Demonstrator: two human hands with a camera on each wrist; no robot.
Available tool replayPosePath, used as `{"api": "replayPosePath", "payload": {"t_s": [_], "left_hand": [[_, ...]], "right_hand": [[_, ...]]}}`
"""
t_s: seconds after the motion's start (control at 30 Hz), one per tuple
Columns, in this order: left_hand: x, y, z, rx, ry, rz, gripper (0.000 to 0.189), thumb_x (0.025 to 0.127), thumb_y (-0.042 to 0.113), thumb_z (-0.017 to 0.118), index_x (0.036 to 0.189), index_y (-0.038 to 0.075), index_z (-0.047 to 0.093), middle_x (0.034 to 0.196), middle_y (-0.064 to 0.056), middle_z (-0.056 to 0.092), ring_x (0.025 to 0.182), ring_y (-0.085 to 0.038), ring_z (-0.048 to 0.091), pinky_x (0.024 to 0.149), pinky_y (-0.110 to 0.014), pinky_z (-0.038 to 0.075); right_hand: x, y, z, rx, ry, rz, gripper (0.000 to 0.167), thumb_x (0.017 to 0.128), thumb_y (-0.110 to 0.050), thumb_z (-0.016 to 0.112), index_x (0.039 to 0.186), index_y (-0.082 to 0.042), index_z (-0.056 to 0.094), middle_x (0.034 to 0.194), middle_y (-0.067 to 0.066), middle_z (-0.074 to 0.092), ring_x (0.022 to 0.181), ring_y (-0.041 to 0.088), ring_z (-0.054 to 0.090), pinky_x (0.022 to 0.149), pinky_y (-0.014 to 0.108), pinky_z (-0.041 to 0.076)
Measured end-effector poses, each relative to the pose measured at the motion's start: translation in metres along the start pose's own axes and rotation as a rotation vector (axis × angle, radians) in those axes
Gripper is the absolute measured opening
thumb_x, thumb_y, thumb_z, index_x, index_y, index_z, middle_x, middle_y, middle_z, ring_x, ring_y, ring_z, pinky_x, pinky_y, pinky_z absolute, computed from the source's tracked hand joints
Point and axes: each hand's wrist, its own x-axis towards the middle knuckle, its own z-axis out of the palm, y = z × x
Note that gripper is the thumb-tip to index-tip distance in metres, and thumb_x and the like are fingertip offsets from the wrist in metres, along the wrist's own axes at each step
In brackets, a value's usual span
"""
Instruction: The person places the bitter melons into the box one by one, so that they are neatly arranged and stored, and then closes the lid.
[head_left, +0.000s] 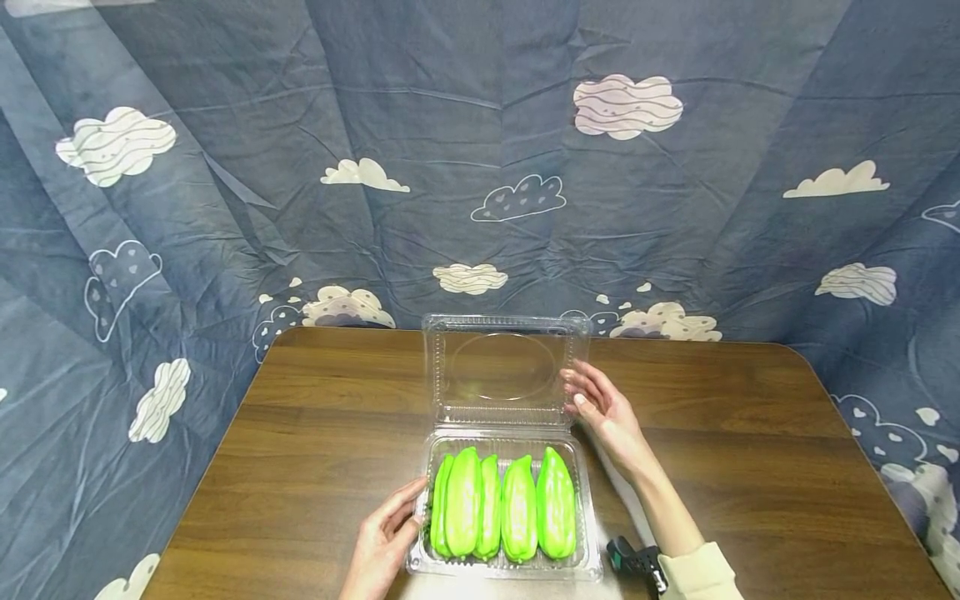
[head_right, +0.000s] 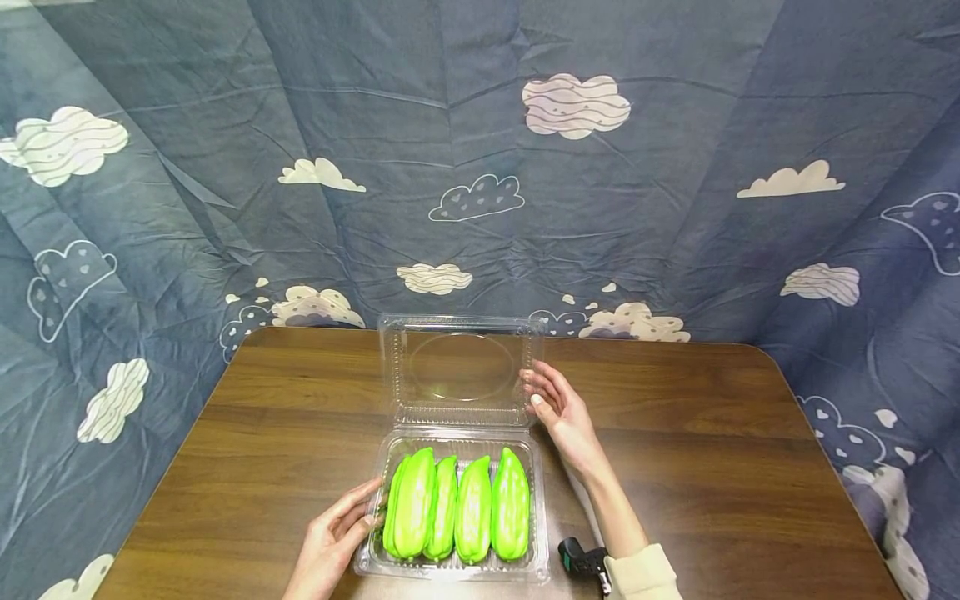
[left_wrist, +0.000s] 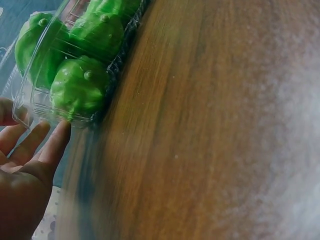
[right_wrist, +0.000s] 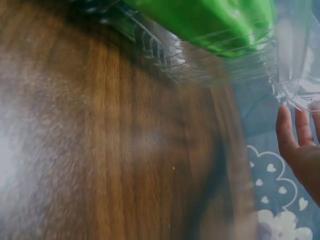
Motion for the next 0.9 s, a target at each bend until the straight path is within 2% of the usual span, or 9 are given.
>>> {"api": "replayPosePath", "payload": {"t_s": [0.2, 0.47, 0.73, 0.9], "left_hand": [[-0.001, 0.001, 0.0, 0.012, 0.0, -0.004, 0.047, 0.089, -0.007, 0.059, 0.136, -0.003, 0.054, 0.143, -0.023, 0.047, 0.116, -0.019, 0.057, 0.095, -0.021, 0.046], [-0.001, -0.001, -0.001, 0.024, -0.004, 0.012, 0.046, 0.09, -0.007, 0.059, 0.136, -0.004, 0.054, 0.143, -0.024, 0.046, 0.118, -0.023, 0.057, 0.096, -0.021, 0.045], [0.0, -0.004, -0.002, 0.008, -0.02, 0.046, 0.046, 0.091, -0.008, 0.057, 0.136, -0.005, 0.052, 0.143, -0.025, 0.046, 0.116, -0.018, 0.058, 0.097, -0.021, 0.044], [0.0, -0.005, -0.002, -0.011, -0.033, 0.068, 0.045, 0.092, -0.007, 0.057, 0.136, -0.006, 0.052, 0.142, -0.025, 0.046, 0.115, -0.016, 0.059, 0.096, -0.022, 0.046]], "right_hand": [[-0.009, -0.004, -0.003, -0.055, -0.023, -0.067, 0.056, 0.097, 0.01, 0.048, 0.15, 0.004, 0.03, 0.139, 0.036, 0.042, 0.125, 0.04, 0.048, 0.094, 0.037, 0.051], [-0.018, -0.01, -0.004, -0.1, -0.029, -0.086, 0.057, 0.095, 0.013, 0.05, 0.148, 0.006, 0.033, 0.138, 0.037, 0.043, 0.126, 0.034, 0.049, 0.095, 0.036, 0.05], [-0.027, -0.02, -0.002, -0.136, -0.05, -0.106, 0.054, 0.092, 0.016, 0.052, 0.144, 0.006, 0.039, 0.139, 0.033, 0.046, 0.128, 0.027, 0.05, 0.096, 0.039, 0.048], [-0.035, -0.024, 0.002, -0.185, -0.001, -0.113, 0.049, 0.09, 0.016, 0.056, 0.137, 0.006, 0.046, 0.134, 0.025, 0.054, 0.126, 0.018, 0.053, 0.098, 0.032, 0.047]]}}
